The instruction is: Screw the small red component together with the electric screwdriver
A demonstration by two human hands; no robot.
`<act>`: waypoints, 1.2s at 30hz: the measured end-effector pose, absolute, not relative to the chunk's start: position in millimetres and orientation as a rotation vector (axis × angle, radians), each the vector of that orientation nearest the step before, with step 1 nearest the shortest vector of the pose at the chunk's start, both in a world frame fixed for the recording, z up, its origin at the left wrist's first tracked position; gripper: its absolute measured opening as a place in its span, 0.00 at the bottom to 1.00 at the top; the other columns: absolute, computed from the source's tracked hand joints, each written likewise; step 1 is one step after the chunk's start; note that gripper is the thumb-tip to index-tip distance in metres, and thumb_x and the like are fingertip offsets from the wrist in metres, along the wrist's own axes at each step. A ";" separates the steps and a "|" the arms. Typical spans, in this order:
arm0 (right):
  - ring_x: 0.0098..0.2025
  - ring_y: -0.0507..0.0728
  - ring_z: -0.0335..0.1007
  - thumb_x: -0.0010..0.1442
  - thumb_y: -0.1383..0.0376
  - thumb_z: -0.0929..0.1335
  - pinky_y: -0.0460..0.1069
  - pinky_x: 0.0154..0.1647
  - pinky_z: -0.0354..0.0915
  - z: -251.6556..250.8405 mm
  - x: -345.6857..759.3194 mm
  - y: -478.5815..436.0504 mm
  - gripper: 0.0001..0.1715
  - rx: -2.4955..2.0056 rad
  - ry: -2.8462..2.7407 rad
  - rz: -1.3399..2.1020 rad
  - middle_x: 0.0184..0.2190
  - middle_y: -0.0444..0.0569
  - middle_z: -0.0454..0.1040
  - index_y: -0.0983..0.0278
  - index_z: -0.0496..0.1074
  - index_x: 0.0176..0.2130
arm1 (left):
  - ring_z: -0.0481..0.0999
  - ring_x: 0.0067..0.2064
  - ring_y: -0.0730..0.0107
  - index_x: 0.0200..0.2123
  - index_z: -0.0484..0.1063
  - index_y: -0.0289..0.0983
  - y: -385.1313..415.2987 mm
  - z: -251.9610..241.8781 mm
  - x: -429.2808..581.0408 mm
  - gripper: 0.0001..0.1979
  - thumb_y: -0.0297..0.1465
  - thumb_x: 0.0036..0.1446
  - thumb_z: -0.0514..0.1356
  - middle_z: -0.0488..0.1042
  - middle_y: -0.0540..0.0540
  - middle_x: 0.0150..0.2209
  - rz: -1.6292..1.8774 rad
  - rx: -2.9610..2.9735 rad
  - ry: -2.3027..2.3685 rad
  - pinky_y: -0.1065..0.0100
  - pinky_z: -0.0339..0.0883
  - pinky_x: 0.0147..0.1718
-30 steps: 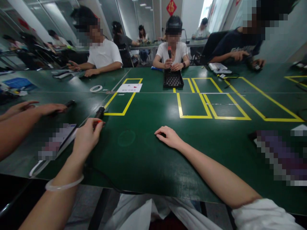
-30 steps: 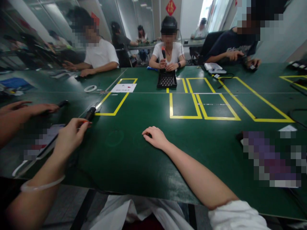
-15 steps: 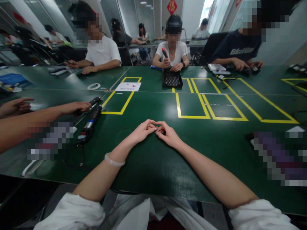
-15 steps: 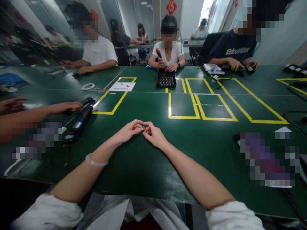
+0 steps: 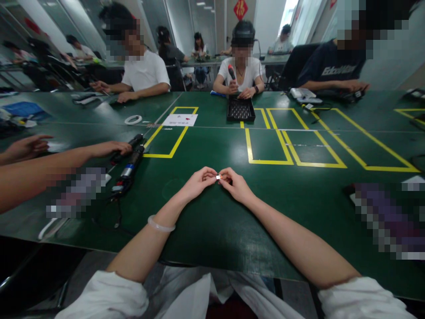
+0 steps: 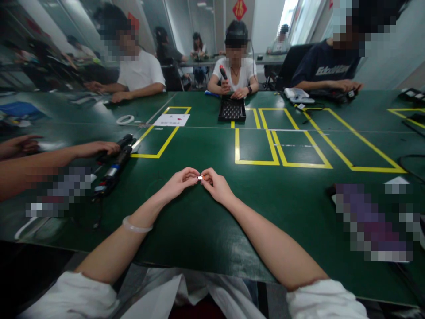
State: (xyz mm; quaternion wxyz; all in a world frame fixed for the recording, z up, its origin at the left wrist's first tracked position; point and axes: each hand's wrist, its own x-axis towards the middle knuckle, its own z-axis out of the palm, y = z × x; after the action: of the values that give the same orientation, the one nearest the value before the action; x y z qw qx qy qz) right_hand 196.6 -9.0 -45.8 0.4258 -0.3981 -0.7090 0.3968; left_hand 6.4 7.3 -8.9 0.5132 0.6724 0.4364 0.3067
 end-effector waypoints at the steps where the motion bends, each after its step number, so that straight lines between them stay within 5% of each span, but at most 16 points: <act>1: 0.34 0.51 0.71 0.62 0.65 0.64 0.46 0.37 0.65 -46.0 196.6 -8.7 0.10 -0.995 -1.774 0.985 0.34 0.44 0.74 0.61 0.65 0.45 | 0.74 0.39 0.70 0.42 0.68 0.34 6.5 -8.1 6.9 0.15 0.37 0.54 0.62 0.74 0.45 0.40 0.745 1.633 1.046 0.66 0.67 0.42; 20: 0.33 0.52 0.72 0.62 0.61 0.66 0.47 0.38 0.66 -45.6 196.4 -8.5 0.13 -0.948 -1.744 1.020 0.34 0.45 0.76 0.63 0.65 0.46 | 0.75 0.37 0.69 0.44 0.67 0.34 7.0 -9.7 4.1 0.15 0.38 0.59 0.58 0.75 0.45 0.35 0.757 1.716 1.031 0.64 0.67 0.42; 28: 0.34 0.52 0.72 0.63 0.59 0.65 0.47 0.37 0.65 -45.9 196.8 -6.9 0.09 -0.983 -1.683 1.064 0.31 0.45 0.75 0.63 0.68 0.38 | 0.75 0.35 0.69 0.45 0.67 0.33 7.2 -9.4 4.6 0.17 0.40 0.61 0.54 0.76 0.44 0.33 0.735 1.689 0.985 0.64 0.68 0.40; 36: 0.30 0.52 0.70 0.64 0.58 0.63 0.48 0.38 0.64 -46.9 199.6 -3.9 0.11 -1.042 -1.655 1.051 0.27 0.43 0.73 0.63 0.68 0.35 | 0.74 0.39 0.70 0.44 0.69 0.37 -3.0 -1.4 9.5 0.13 0.36 0.58 0.59 0.76 0.46 0.40 0.752 1.987 1.054 0.66 0.67 0.43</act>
State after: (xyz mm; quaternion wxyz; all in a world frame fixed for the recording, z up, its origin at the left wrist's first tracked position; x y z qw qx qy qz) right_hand 199.6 -3.9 -46.9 0.4446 -0.4203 -0.6677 0.4240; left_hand 9.5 -3.0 -1.4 0.3757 0.7764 0.4120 0.2939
